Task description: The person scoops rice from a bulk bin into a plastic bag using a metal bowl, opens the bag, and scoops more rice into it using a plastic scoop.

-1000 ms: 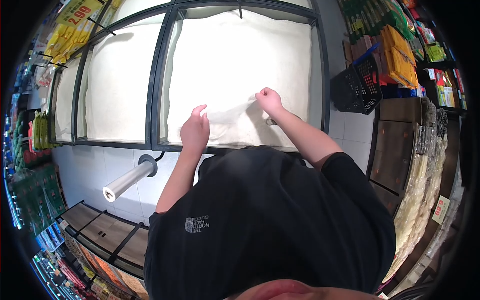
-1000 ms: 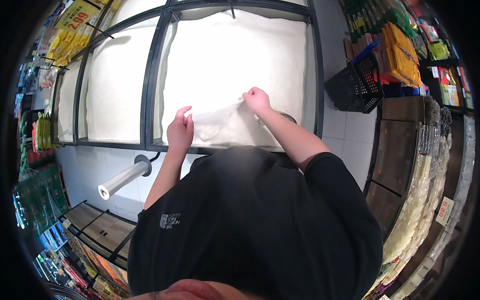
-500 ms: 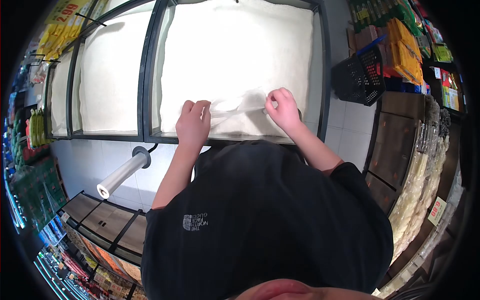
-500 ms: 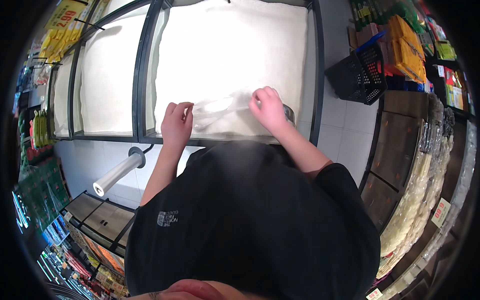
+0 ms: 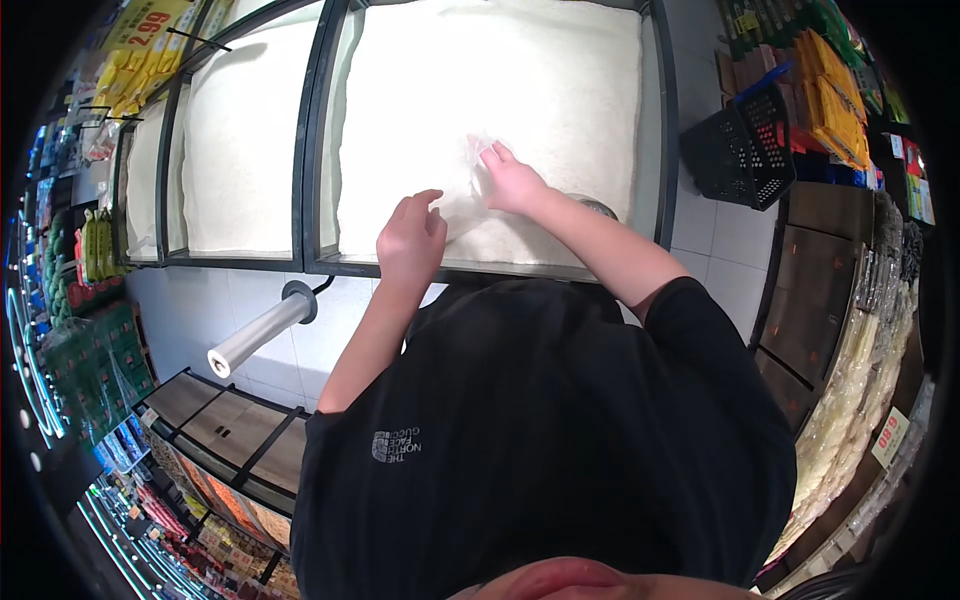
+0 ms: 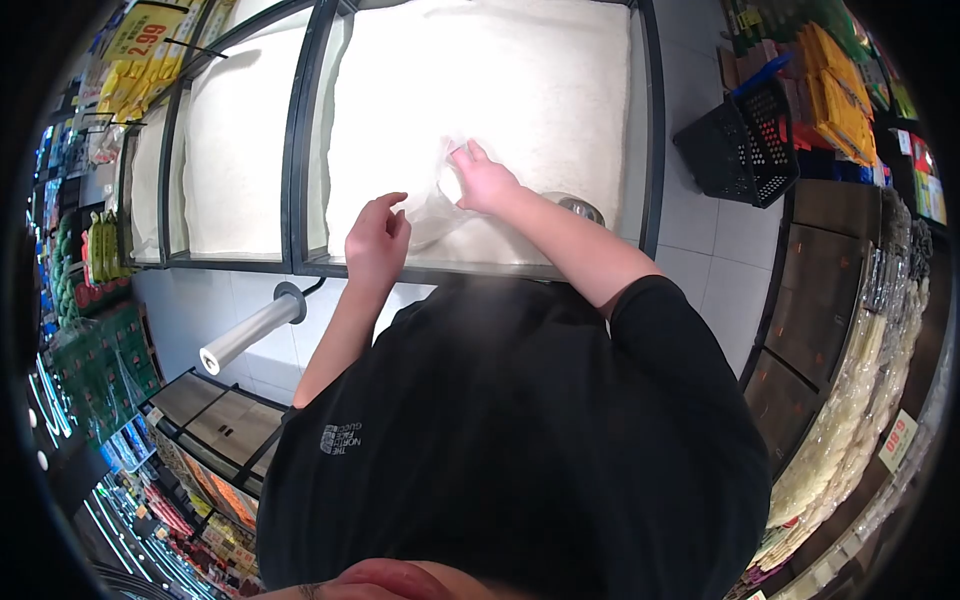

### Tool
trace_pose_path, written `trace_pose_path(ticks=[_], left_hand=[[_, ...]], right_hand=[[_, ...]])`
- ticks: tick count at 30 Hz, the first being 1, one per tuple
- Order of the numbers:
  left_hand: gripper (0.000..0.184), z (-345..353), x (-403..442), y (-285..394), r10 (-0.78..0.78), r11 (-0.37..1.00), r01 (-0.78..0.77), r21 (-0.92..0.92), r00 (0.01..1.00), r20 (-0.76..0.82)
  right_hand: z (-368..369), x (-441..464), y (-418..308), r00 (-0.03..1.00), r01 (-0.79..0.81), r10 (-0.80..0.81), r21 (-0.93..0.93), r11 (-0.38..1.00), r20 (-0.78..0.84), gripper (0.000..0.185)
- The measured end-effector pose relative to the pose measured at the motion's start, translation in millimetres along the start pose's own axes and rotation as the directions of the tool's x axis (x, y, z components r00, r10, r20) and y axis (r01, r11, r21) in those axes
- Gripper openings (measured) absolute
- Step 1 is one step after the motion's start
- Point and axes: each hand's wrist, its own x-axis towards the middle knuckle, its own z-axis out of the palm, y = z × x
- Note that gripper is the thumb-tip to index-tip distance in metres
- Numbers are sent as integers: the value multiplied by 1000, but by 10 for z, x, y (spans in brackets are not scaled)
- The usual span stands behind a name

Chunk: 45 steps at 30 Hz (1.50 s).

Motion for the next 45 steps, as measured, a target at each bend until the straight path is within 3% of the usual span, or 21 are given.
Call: trace_pose_path(ticks=[1, 3, 4, 7, 9, 10, 13, 15, 18, 21, 22, 24, 27, 30, 31, 33, 35, 39, 42, 45], left_hand=[[28, 16, -6, 17, 79, 997, -79, 4, 997, -10], [31, 51, -33, 101, 236, 972, -235, 12, 972, -23], [29, 78, -39, 187, 388, 921, -388, 17, 921, 20], [22, 228, -3, 424, 732, 676, -737, -16, 668, 133], [18, 432, 53, 414, 851, 510, -857, -77, 489, 188], [17, 540, 66, 406, 838, 516, -856, -3, 505, 206], [18, 815, 54, 357, 784, 531, -828, 182, 561, 265], [23, 905, 40, 314, 731, 545, -793, 273, 608, 310], [30, 995, 45, 373, 742, 535, -797, 281, 602, 294], [37, 1040, -25, 604, 655, 591, -779, 211, 616, 438], [40, 1012, -78, 680, 675, 591, -782, 199, 614, 408], [48, 964, -195, 802, 712, 588, -790, 174, 608, 352], [50, 1035, -162, 804, 550, 663, -701, 262, 694, 464], [59, 1098, -62, 742, 235, 728, -552, 407, 758, 609], [60, 1123, -15, 698, 196, 742, -523, 419, 767, 610], [63, 1169, 59, 599, 117, 768, -463, 442, 780, 614], [64, 1206, 84, 513, 182, 776, -466, 425, 810, 557], [64, 1150, 133, 552, 172, 755, -440, 485, 848, 502], [48, 1166, 170, 515, 63, 810, -373, 453, 822, 566], [27, 1241, 63, 470, 275, 820, -433, 373, 871, 407]], right_hand=[[-7, -2, 22, 1000, -24, 25, -54, 998, 15, 117], [-128, -150, -34, 998, -34, 36, -40, 999, 47, 114], [-190, -235, -78, 997, -39, 41, -34, 999, 62, 112], [-175, -331, -62, 998, -19, 18, 24, 1000, 56, 102], [-135, -465, 99, 982, 168, -150, 169, 971, -111, 89], [-110, -548, 246, 955, 264, -220, 228, 937, -201, 83], [123, -709, 1009, 934, 123, -43, 206, 971, -356, 86], [127, -1051, 1309, 942, -55, 31, -63, 996, -334, 87], [264, -1509, 1454, 951, -290, 197, -458, 840, -240, 88], [473, -1446, 1811, 950, -301, 293, -57, 952, -108, 76], [521, -1400, 1904, 950, -300, 306, 88, 950, -58, 74], [654, -1283, 2012, 948, -306, 317, 183, 934, -34, 75], [796, -1193, 2142, 943, -295, 328, 303, 906, -62, 74], [1114, -1027, 2604, 934, -218, 319, 446, 868, -163, 74], [1102, -1013, 2631, 927, -181, 316, 497, 849, -201, 74], [884, -1127, 2572, 881, -319, 467, 641, 698, -71, 76], [592, -1273, 2415, 827, -411, 560, 725, 553, 42, 78], [308, -1570, 2077, 778, -296, 627, 901, 317, 35, 74], [203, -1698, 1948, 781, -208, 625, 953, 221, 25, 67], [63, -1802, 1686, 773, -44, 631, 987, 155, -64, 56]])
